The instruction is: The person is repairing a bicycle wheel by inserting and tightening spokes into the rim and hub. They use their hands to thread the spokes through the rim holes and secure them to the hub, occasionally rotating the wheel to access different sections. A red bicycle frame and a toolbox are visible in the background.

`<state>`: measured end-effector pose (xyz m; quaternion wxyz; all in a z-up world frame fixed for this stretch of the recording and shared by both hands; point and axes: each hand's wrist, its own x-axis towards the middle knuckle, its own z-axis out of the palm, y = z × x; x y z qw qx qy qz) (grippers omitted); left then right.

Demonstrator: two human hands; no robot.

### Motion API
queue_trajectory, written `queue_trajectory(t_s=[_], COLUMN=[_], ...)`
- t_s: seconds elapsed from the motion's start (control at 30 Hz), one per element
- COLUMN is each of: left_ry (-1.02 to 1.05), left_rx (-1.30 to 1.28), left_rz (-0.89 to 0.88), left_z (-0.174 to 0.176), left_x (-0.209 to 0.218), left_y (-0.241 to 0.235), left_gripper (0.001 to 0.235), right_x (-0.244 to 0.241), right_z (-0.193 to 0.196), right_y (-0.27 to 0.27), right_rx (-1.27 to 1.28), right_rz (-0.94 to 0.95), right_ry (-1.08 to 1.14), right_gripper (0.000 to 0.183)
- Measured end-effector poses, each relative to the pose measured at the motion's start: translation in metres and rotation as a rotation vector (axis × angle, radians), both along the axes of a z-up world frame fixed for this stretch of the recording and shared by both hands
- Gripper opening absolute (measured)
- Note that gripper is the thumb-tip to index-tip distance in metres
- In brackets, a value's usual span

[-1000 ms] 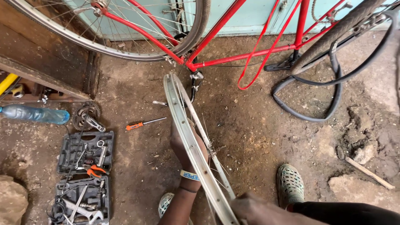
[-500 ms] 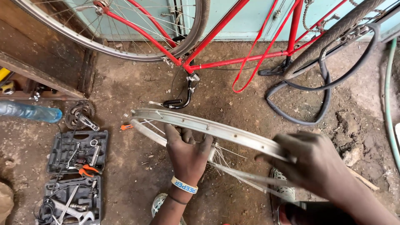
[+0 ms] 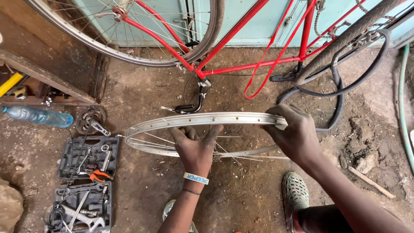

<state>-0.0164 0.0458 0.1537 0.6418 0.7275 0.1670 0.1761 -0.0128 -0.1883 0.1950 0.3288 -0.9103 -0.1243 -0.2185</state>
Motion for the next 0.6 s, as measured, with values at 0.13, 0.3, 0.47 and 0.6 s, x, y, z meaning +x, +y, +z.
queue_trajectory(t_s=[0.13, 0.3, 0.47, 0.6], left_ry=[0.01, 0.033, 0.015, 0.015], left_rx=[-0.093, -0.109, -0.073, -0.073], left_rz=[-0.069, -0.08, -0.105, -0.08], left_z=[-0.008, -0.002, -0.003, 0.002], left_x=[0.003, -0.002, -0.002, 0.0], left_y=[0.002, 0.002, 0.007, 0.006], left_gripper=[0.062, 0.066, 0.063, 0.064], right_x=[-0.015, -0.028, -0.008, 0.004], right_z=[-0.014, -0.07, -0.113, -0.113], right_y=[0.016, 0.049, 0.043, 0.024], right_rx=[-0.155, -0.171, -0.552, -0.67], right_rz=[-0.097, 0.343, 0.162, 0.168], right_ry=[-0.439, -0.23, 0.672, 0.951], right_gripper=[0.024, 0.015, 0.071, 0.035])
